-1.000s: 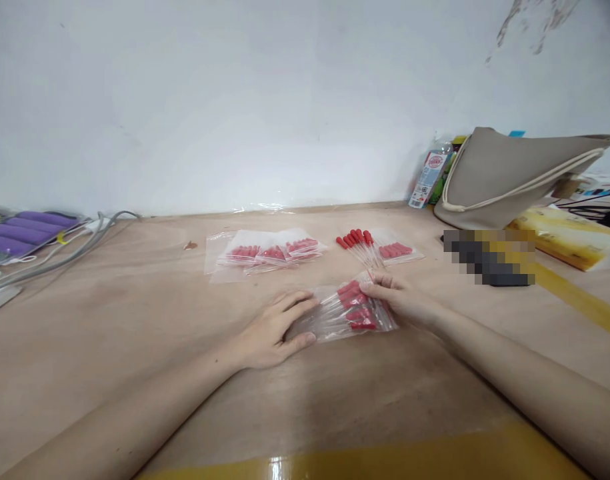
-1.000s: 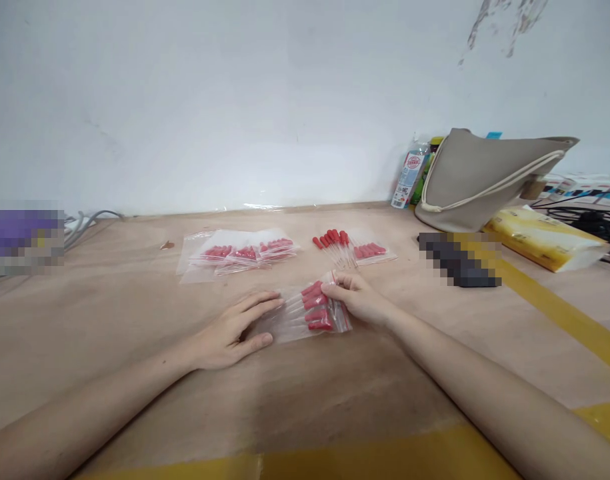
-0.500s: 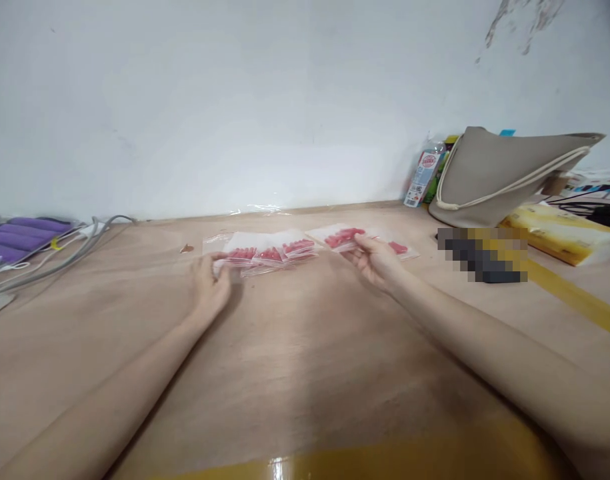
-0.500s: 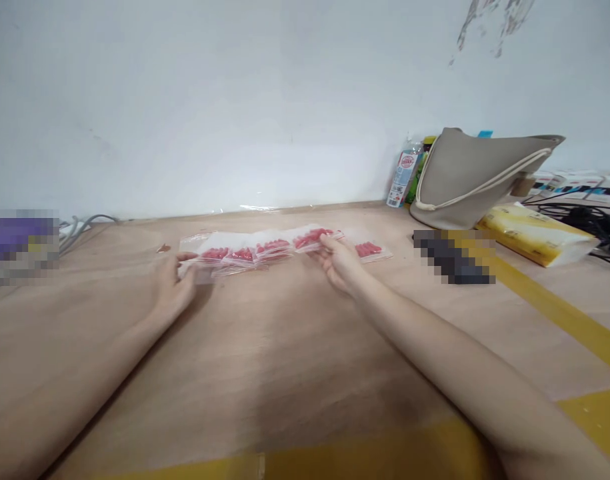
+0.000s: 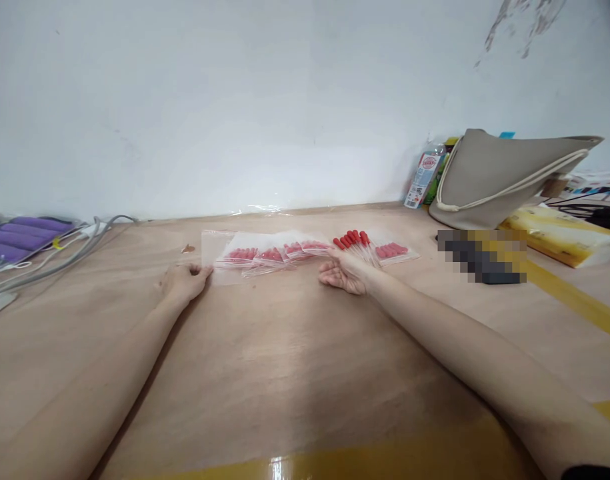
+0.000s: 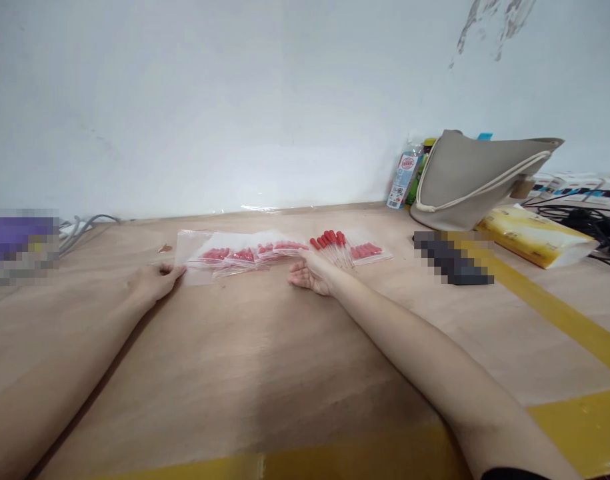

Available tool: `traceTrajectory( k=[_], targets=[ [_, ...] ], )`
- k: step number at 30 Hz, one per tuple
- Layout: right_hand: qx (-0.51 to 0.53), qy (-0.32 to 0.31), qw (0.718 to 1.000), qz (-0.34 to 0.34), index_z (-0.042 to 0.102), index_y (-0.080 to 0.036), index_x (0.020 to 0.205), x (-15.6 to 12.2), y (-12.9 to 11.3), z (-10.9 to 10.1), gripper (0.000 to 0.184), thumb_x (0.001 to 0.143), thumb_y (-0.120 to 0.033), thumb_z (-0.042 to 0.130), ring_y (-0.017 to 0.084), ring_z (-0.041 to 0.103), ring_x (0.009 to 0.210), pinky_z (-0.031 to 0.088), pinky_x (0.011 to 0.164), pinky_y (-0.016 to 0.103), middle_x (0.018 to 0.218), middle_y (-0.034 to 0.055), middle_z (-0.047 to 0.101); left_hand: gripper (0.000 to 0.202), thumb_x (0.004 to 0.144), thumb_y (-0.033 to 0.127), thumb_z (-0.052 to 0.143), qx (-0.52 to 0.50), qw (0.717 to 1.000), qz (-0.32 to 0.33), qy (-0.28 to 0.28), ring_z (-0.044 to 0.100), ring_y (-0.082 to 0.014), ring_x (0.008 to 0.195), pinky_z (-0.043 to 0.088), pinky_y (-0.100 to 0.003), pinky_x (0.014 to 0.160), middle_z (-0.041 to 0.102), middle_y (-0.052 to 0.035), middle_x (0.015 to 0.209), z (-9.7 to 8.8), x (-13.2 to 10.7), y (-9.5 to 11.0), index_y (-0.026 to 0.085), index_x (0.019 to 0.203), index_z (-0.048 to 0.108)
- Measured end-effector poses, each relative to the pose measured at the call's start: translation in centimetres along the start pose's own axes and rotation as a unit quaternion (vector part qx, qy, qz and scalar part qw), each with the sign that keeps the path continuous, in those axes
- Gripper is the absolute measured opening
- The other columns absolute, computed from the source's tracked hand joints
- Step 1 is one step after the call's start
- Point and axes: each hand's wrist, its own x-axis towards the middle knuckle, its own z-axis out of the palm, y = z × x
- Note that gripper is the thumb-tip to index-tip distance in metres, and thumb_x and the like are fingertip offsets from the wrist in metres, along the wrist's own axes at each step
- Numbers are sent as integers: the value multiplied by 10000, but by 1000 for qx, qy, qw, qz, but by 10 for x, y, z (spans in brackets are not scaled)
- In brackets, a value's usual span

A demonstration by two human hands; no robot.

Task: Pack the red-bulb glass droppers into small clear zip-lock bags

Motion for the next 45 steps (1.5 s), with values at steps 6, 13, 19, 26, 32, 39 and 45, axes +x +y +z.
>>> traceTrajectory(
  k=[6,13,19,26,32,39,45],
  targets=[
    [-344,184,898,-203,598,-178,619,-18,-3,-38,217,739,-358,615,158,572,577,431,540,257,613,44,609,204,892,325,385,8,990,58,126,459,-247,1179,370,-418,947,517,-17,1181,-12,-15,51,145,827,457],
    [-569,390,702,-177,656,-167,899,-2,-10,-66,269,782,-347,494,281,601,922,431,717,349,1008,143,620,153,898,161,373,-30,854,499,-142,637,-133,945,509,-216,762,639,-45,1126,8,-78,131,177,865,522],
    [-588,383,702,-121,668,-150,842,6,-6,-66,265,790,-309,463,293,624,899,433,693,349,960,158,650,143,916,200,419,-81,824,488,-277,635,-156,971,512,-253,833,641,-71,1127,16,-95,137,175,972,548],
    [-427,385,785,-230,604,-139,832,0,-14,-69,233,821,-340,487,222,608,761,422,636,306,793,107,649,608,835,507,546,-5,849,415,-327,327,-295,1326,276,-502,1081,353,-106,1445,18,-87,128,234,1356,390],
    [-94,149,947,-269,449,-194,943,-20,11,-62,388,719,-460,619,76,432,437,343,424,213,602,-43,553,365,929,382,398,-17,909,337,-246,451,-272,1205,364,-488,999,502,-117,1285,22,-90,130,200,1217,528],
    [-25,102,950,-293,72,-241,1357,-45,39,-53,935,663,-365,685,105,535,484,463,440,233,622,-101,512,417,911,374,453,-53,910,306,-275,429,-234,1253,385,-416,1032,440,-106,1364,29,-90,128,197,1288,469],
    [-4,157,940,-304,103,-234,1306,-40,43,-47,915,630,-370,705,118,585,493,529,481,264,627,-109,519,414,912,387,452,-37,909,310,-276,432,-234,1255,396,-419,1032,443,-100,1369,28,-89,128,201,1280,489]
  ],
)
